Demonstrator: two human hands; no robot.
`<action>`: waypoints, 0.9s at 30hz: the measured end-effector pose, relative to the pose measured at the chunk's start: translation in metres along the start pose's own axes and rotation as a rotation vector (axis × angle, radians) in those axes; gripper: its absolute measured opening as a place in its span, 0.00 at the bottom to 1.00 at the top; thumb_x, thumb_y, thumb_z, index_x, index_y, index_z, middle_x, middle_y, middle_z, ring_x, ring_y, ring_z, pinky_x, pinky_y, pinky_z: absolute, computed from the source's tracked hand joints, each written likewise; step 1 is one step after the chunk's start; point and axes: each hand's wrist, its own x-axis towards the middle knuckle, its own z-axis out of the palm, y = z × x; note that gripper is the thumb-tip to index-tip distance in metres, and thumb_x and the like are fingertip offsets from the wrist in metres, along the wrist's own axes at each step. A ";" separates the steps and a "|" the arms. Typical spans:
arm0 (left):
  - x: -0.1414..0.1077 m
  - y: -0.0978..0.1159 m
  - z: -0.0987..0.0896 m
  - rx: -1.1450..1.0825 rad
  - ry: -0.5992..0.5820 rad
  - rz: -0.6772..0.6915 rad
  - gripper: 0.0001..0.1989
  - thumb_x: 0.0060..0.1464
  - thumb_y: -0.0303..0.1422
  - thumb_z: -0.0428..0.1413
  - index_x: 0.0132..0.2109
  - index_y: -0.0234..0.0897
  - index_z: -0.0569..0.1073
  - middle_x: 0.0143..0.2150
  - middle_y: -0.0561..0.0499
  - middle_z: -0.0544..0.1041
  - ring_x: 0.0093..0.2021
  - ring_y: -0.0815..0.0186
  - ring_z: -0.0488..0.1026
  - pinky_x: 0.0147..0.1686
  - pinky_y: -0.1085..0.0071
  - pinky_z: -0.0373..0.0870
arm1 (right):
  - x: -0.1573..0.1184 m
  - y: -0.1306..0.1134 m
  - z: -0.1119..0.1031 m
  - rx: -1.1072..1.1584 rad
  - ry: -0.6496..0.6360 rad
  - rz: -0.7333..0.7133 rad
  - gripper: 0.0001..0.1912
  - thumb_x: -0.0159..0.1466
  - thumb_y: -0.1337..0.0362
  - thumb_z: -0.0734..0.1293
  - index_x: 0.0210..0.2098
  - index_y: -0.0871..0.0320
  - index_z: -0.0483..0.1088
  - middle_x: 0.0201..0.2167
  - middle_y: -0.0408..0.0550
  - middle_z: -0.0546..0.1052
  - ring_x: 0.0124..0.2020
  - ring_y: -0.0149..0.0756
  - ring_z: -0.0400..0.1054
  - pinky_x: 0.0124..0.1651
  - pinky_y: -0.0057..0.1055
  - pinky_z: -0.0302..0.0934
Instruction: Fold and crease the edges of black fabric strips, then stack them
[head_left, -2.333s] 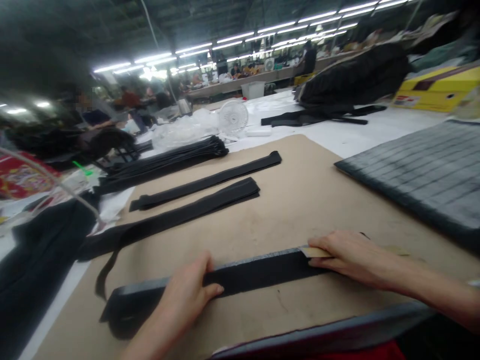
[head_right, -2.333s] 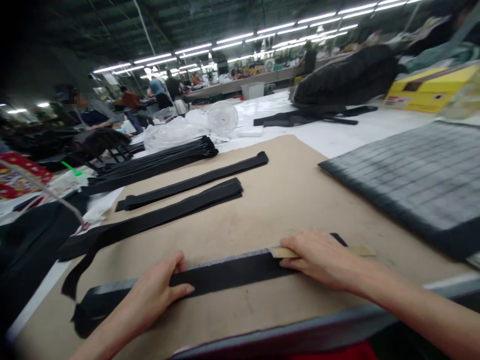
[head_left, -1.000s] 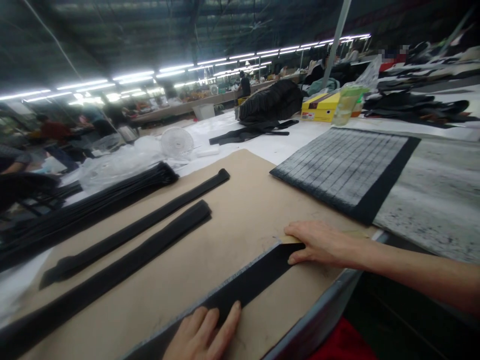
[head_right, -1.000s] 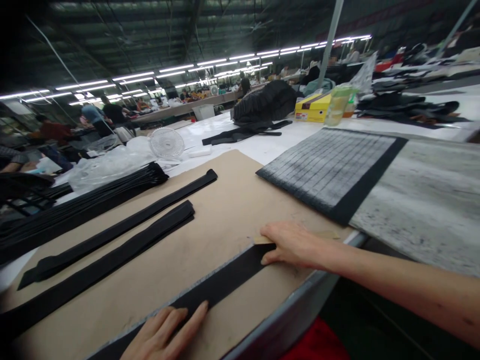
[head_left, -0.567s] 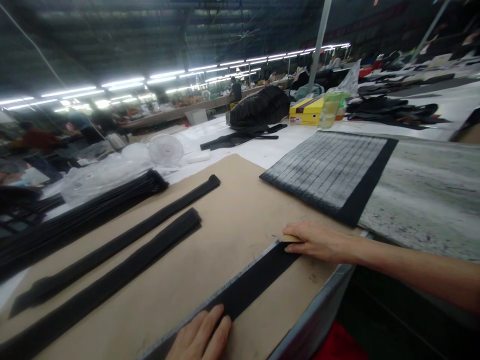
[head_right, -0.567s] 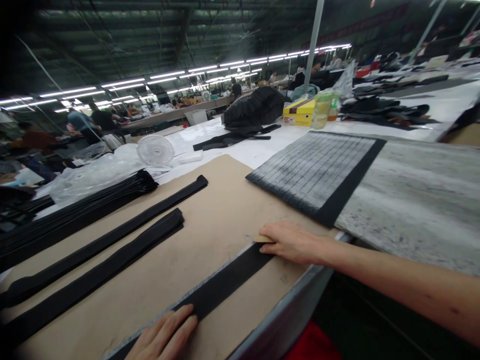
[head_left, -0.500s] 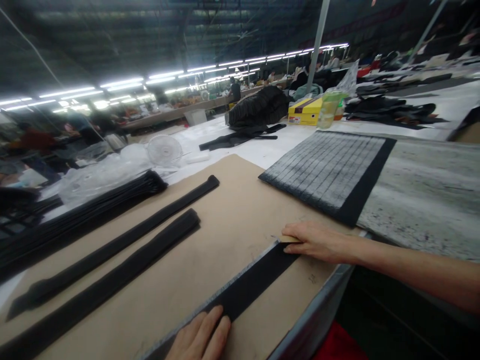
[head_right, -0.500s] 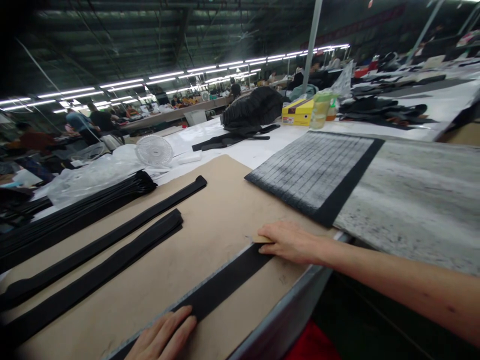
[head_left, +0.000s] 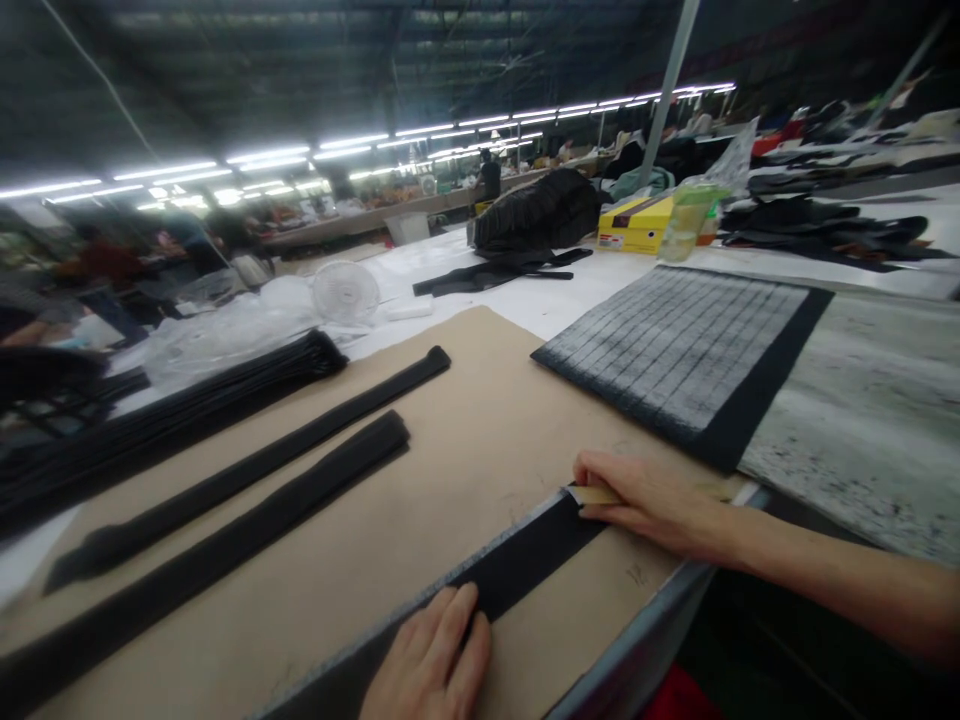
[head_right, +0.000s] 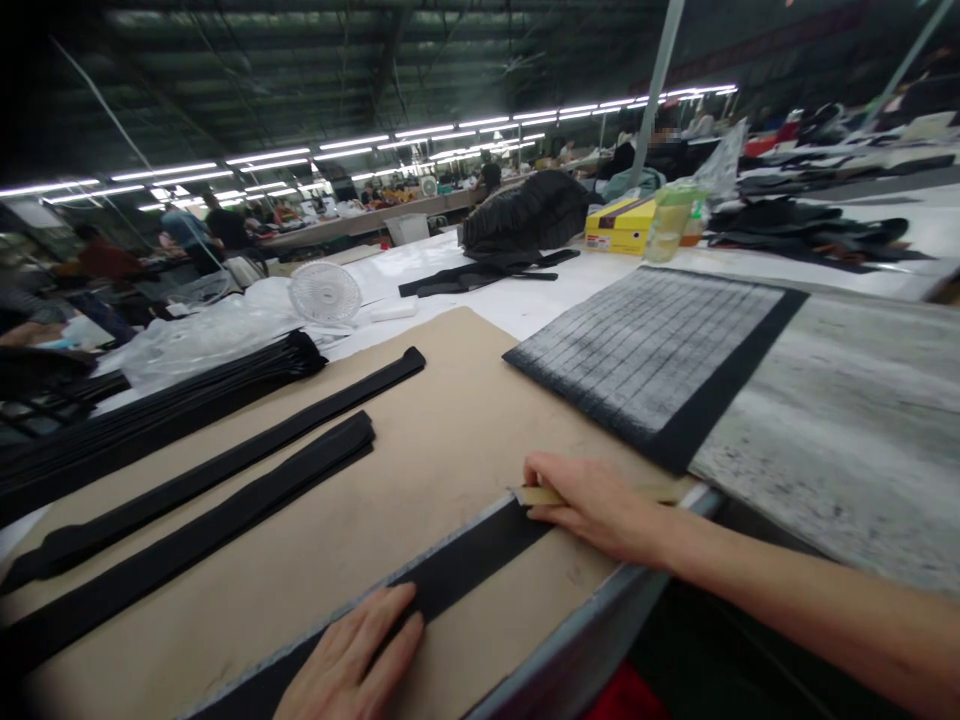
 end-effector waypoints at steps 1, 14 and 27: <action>0.004 0.002 0.001 -0.017 0.033 0.018 0.15 0.63 0.28 0.48 0.53 0.43 0.72 0.53 0.49 0.75 0.52 0.64 0.72 0.49 0.72 0.68 | -0.003 -0.002 0.003 -0.053 0.028 -0.065 0.05 0.67 0.65 0.60 0.42 0.55 0.66 0.36 0.46 0.72 0.33 0.37 0.67 0.35 0.32 0.58; 0.049 0.027 -0.012 -0.114 -0.062 -0.124 0.16 0.61 0.31 0.49 0.55 0.37 0.69 0.39 0.48 0.76 0.39 0.60 0.72 0.36 0.67 0.70 | -0.024 0.009 0.029 -0.187 0.096 -0.524 0.41 0.54 0.75 0.58 0.66 0.43 0.55 0.60 0.43 0.68 0.57 0.47 0.65 0.55 0.52 0.64; 0.119 0.020 -0.014 -0.577 -0.326 -0.788 0.09 0.55 0.22 0.54 0.43 0.37 0.72 0.45 0.48 0.72 0.47 0.60 0.67 0.48 0.64 0.66 | 0.050 -0.038 0.005 -0.051 -0.134 -0.289 0.09 0.64 0.70 0.62 0.42 0.55 0.69 0.39 0.47 0.72 0.39 0.42 0.69 0.38 0.35 0.61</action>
